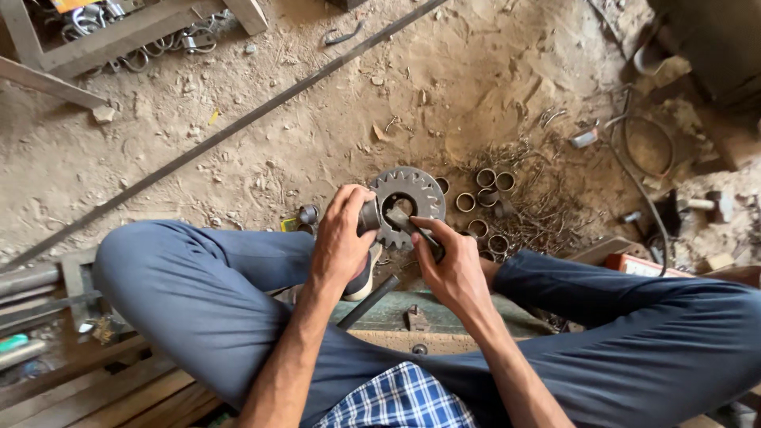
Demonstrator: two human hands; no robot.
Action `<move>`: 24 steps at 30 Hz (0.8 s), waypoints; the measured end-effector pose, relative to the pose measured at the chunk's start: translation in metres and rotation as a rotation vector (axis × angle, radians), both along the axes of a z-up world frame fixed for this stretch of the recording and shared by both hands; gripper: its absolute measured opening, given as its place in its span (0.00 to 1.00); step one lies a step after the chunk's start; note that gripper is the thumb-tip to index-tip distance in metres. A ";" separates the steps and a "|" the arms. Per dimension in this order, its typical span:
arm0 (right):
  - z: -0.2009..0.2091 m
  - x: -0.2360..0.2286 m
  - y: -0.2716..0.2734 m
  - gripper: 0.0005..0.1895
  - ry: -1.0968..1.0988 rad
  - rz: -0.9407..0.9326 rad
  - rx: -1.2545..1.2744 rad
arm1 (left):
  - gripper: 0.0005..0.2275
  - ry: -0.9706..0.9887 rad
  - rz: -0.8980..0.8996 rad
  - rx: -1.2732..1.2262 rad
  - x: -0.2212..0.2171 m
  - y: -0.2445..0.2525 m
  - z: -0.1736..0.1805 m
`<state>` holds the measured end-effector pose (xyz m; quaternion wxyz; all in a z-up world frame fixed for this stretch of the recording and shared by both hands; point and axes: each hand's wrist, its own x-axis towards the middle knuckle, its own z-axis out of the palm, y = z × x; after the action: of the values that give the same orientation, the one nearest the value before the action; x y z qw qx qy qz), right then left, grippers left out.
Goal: The person sits on the ground and uses a hammer to tap a metal ring into a gear-like metal part. They repeatedly adjust the ring and hammer it into place while another person works nearby.
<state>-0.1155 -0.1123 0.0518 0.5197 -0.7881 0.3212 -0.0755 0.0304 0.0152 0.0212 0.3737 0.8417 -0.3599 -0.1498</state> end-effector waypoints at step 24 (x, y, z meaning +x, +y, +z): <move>-0.029 0.017 0.025 0.21 -0.004 0.206 -0.428 | 0.22 0.026 -0.111 -0.023 0.022 0.004 0.007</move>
<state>-0.0987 -0.0874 0.0231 0.3464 -0.9087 0.2149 -0.0899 0.0522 0.0193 0.0283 0.3790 0.8142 -0.4026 -0.1772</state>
